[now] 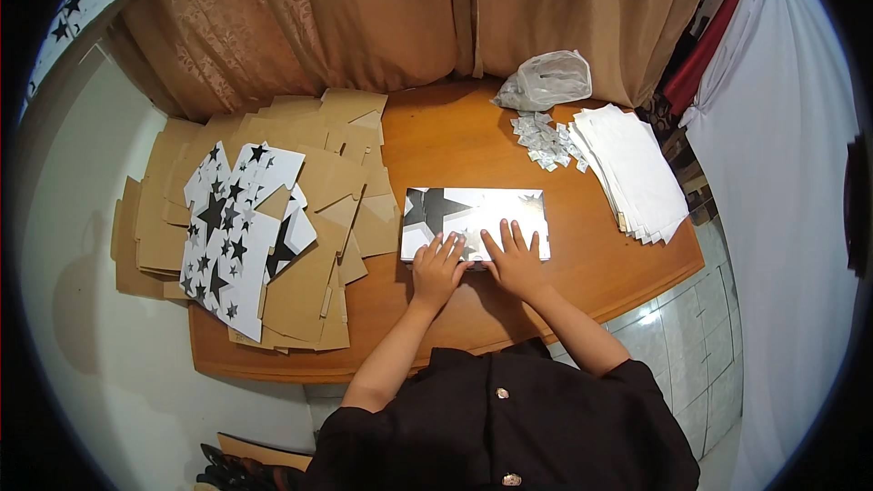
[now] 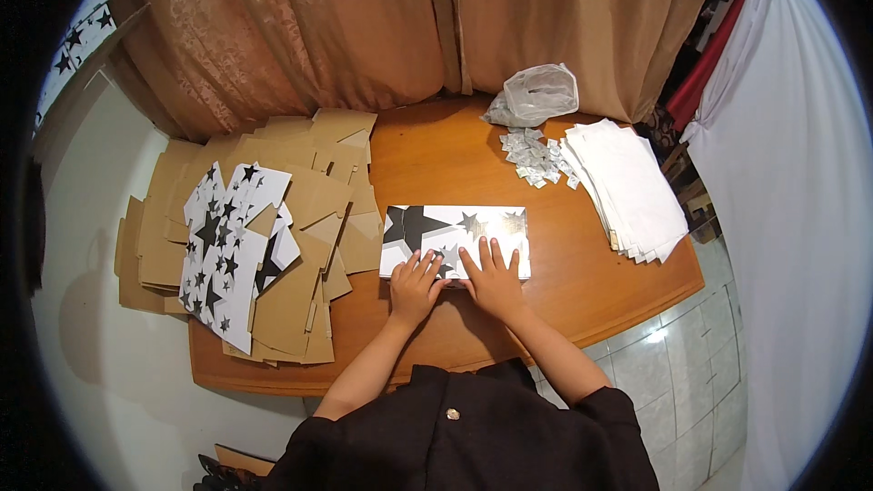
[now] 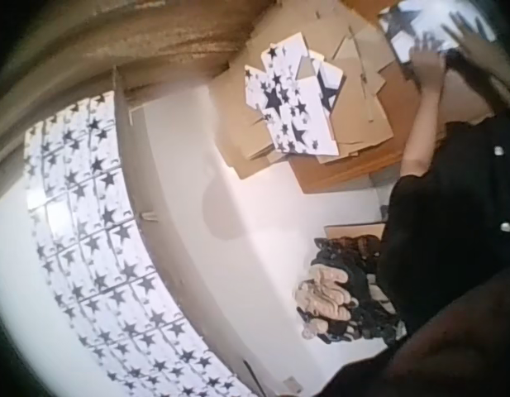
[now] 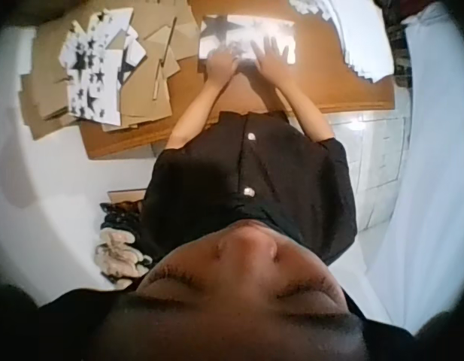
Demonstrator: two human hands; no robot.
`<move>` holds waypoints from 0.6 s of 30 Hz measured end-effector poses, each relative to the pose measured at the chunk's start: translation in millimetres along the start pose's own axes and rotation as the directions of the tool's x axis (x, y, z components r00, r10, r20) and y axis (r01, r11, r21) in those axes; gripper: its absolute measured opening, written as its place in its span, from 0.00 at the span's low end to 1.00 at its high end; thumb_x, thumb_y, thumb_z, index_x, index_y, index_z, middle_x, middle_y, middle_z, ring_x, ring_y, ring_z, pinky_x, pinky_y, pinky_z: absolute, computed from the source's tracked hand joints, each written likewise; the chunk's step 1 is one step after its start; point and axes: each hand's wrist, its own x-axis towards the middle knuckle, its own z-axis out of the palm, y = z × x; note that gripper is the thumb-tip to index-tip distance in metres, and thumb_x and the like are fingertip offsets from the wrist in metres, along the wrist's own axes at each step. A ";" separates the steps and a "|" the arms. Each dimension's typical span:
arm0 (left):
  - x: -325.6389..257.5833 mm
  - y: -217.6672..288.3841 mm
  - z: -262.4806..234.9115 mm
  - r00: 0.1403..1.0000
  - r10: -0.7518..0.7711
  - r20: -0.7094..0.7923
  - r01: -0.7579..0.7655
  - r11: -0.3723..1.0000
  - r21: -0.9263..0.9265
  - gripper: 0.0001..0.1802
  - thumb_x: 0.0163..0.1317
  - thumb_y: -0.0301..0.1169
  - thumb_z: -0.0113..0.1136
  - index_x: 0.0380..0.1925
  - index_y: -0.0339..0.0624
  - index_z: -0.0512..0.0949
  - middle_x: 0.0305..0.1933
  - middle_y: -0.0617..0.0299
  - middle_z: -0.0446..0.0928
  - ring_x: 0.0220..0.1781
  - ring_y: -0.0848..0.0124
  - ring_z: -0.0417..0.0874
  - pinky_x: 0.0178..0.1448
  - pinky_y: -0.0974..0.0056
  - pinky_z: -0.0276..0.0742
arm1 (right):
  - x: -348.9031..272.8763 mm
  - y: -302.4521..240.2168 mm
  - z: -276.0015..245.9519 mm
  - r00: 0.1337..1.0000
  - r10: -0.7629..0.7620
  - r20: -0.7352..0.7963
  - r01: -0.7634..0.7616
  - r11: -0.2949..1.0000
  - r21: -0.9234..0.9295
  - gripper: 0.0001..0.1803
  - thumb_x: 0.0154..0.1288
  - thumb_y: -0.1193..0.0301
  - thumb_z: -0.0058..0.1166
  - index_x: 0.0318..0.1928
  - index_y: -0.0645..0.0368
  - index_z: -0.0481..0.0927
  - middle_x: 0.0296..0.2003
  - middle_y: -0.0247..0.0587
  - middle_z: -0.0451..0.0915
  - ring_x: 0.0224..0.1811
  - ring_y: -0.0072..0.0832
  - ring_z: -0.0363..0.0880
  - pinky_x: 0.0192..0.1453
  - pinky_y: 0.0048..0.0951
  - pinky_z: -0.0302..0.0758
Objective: Assembling cardboard shoe boxes and placing them on a shelf.
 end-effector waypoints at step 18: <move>-40.5 12.4 -18.8 0.991 -0.119 0.068 0.120 0.993 -0.014 0.26 0.57 0.49 0.58 0.53 0.51 0.73 0.64 0.54 0.60 0.67 0.59 0.55 0.65 0.52 0.49 | 67.2 104.8 -17.2 0.851 0.333 0.406 -0.473 0.822 0.317 0.29 0.56 0.49 0.53 0.53 0.53 0.75 0.47 0.45 0.78 0.53 0.41 0.74 0.62 0.54 0.59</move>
